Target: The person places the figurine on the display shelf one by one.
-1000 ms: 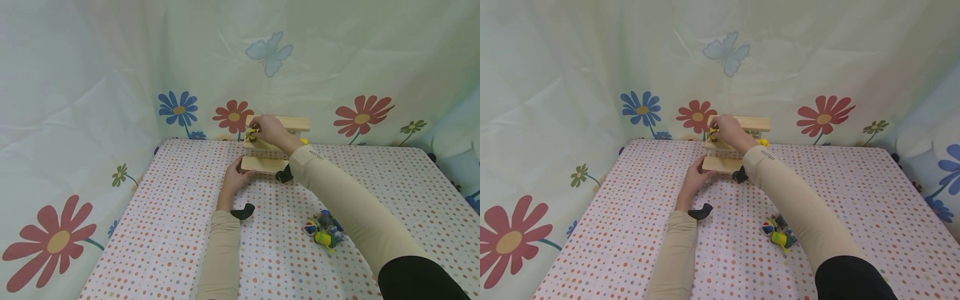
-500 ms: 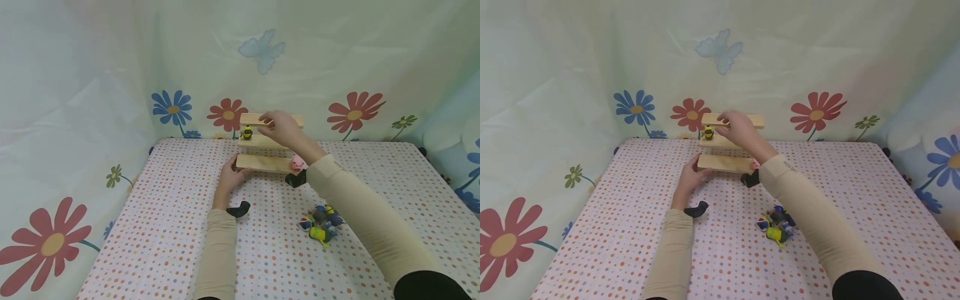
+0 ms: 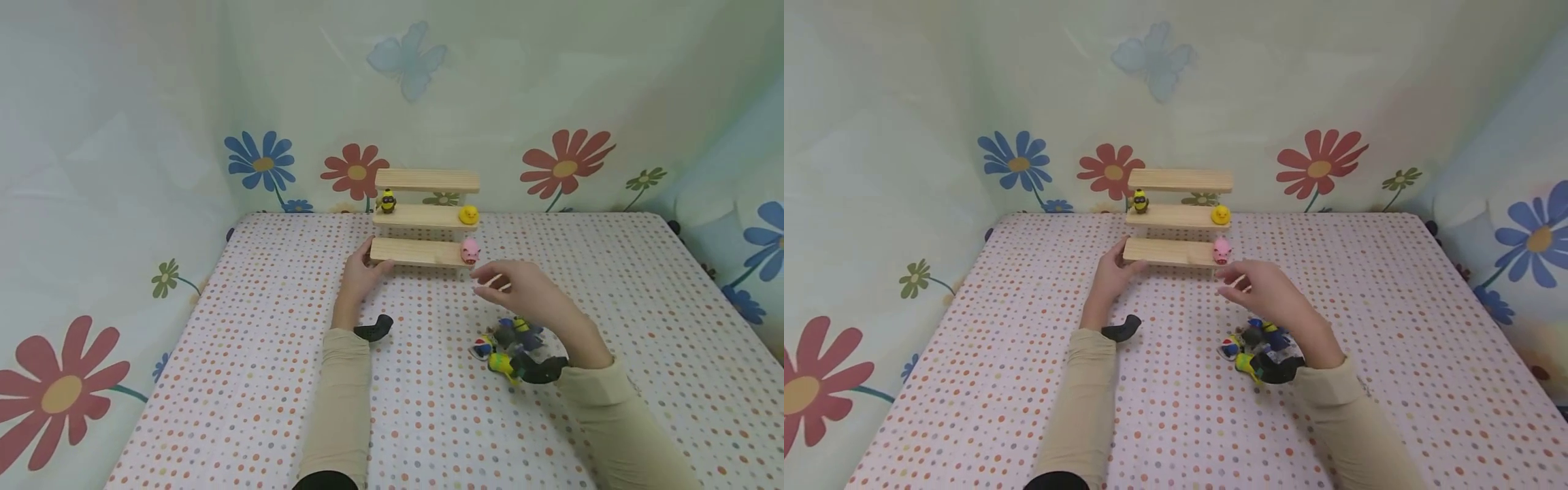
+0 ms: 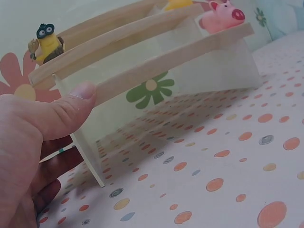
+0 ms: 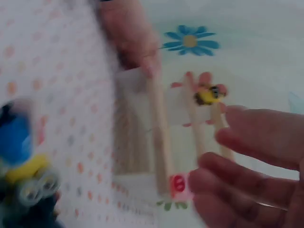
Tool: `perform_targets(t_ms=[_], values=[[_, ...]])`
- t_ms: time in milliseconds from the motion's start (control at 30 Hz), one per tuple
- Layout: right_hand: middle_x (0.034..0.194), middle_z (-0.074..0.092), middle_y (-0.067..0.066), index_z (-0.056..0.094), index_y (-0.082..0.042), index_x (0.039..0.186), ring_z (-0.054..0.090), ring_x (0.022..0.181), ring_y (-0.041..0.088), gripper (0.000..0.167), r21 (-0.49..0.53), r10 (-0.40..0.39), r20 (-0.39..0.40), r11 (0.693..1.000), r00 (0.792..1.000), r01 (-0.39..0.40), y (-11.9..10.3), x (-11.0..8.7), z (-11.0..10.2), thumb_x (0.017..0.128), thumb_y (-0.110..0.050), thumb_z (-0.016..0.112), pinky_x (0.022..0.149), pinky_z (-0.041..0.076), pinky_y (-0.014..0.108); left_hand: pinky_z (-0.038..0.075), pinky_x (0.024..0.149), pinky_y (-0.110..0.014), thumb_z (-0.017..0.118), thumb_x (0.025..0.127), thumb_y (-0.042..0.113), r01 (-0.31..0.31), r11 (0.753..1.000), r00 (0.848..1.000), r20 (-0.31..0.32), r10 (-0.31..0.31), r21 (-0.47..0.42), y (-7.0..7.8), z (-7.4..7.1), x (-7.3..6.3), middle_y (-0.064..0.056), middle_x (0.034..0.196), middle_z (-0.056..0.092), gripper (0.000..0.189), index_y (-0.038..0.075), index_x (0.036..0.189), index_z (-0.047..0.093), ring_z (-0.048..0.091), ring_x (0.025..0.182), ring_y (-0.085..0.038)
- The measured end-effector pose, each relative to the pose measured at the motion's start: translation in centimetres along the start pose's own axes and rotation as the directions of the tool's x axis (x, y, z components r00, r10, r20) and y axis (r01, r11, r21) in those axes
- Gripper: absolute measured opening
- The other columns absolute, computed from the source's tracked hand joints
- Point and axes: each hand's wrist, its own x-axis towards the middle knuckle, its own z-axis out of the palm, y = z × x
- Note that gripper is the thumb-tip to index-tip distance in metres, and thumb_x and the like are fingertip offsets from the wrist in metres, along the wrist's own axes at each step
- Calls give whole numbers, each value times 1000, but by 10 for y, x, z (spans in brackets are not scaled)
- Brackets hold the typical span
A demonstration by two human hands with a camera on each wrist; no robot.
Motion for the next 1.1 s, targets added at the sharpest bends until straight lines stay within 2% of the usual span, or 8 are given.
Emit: perform_targets(t_ms=[167, 300, 400, 500, 700, 900, 1000, 1100], values=[[96, 68, 4, 66, -8, 113, 61, 78, 14, 34, -205, 54, 186, 979, 981, -15, -3, -6, 13, 85, -26, 71, 63, 52, 30, 33, 114, -33, 74, 78, 47, -16, 1000, 1000, -6, 16, 5, 2, -4, 0, -8, 152, 37, 92, 12, 150, 29, 36, 139, -22], [93, 67, 2, 66, -12, 113, 58, 72, 12, 37, -318, 158, 283, 946, 946, -63, -11, -3, 20, 85, -34, 71, 57, 47, 28, 32, 115, -33, 74, 78, 45, -19, 1000, 1000, -18, 19, 7, 5, -8, -1, -7, 153, 35, 91, 12, 150, 29, 35, 140, -21], [87, 66, -2, 66, -13, 112, 56, 67, 11, 37, -370, 225, 341, 924, 913, -90, -13, -4, 25, 85, -37, 71, 55, 46, 27, 31, 115, -32, 74, 79, 44, -13, 1000, 1000, -13, 13, 6, 6, -8, -1, -7, 154, 33, 91, 12, 150, 28, 33, 141, -21], [83, 64, -3, 67, -13, 110, 55, 64, 10, 35, -391, 237, 358, 916, 903, -86, -11, -8, 29, 84, -36, 72, 55, 45, 26, 30, 115, -32, 74, 78, 44, 1, 1000, 1000, 0, -1, 6, 4, -5, -2, -7, 154, 32, 92, 12, 151, 27, 32, 141, -22], [86, 58, 0, 70, -9, 104, 51, 67, 12, 31, -397, 197, 329, 916, 924, -54, -6, -11, 36, 83, -32, 73, 56, 44, 25, 30, 116, -32, 74, 78, 44, 16, 1000, 1000, 5, -16, 1, 4, 0, -4, -7, 154, 32, 92, 12, 151, 27, 32, 142, -21], [78, 57, -2, 71, -15, 92, 48, 64, 11, 20, -376, 110, 251, 927, 962, -8, -3, -8, 48, 89, -34, 66, 53, 40, 25, 30, 116, -33, 74, 78, 46, 22, 1000, 1000, 14, -21, -12, 6, 0, -4, -6, 155, 31, 93, 11, 150, 27, 32, 142, -22], [78, 59, -2, 71, -15, 94, 49, 63, 11, 21, -384, 77, 201, 923, 977, 6, -2, -5, 55, 91, -35, 63, 53, 43, 26, 30, 116, -32, 75, 78, 44, 23, 999, 1000, 12, -23, -22, 5, 0, -4, -6, 155, 31, 93, 10, 150, 27, 31, 142, -21], [86, 62, 2, 70, -13, 101, 53, 68, 13, 29, -401, 85, 166, 916, 982, -12, -1, -3, 59, 91, -39, 63, 56, 48, 29, 29, 116, -31, 75, 77, 43, 18, 1000, 1000, 8, -18, -21, 4, -1, -3, -7, 154, 31, 93, 10, 150, 28, 31, 142, -20]])
